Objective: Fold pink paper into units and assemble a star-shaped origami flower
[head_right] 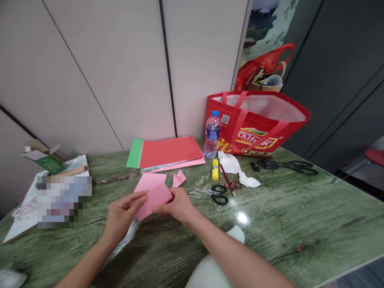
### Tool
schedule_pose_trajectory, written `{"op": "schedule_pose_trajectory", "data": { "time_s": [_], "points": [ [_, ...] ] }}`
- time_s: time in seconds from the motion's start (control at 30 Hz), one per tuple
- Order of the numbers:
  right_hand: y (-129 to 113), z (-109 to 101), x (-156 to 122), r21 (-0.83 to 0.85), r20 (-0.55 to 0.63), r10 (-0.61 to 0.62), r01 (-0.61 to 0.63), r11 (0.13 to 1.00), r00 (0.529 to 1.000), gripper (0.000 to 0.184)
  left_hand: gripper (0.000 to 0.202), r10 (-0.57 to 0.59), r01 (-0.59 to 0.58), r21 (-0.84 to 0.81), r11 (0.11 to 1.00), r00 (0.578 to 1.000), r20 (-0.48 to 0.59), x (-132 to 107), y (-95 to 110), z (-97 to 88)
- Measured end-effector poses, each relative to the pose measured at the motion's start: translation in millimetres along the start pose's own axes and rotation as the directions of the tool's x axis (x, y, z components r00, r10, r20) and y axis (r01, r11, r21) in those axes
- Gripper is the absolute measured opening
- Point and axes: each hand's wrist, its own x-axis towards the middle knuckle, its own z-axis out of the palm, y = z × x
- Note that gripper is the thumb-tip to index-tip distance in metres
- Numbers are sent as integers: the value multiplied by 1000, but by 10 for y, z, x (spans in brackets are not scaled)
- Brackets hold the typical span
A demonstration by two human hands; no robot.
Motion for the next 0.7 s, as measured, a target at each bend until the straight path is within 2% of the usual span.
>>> {"op": "schedule_pose_trajectory", "data": {
  "time_s": [0.2, 0.47, 0.7],
  "points": [
    [18, -23, 8, -25, -15, -19, 19, 1000, 1000, 37, 19, 28, -28, 24, 999, 999, -15, 0, -18, -5],
    [39, -48, 57, 70, -46, -17, 20, 997, 999, 41, 22, 9, -6, 34, 999, 997, -72, 19, -38, -18],
    [39, -58, 59, 124, -44, 14, -9, 992, 999, 40, 24, -15, 16, 17, 1000, 997, -79, 25, -92, -14]
  ]
}}
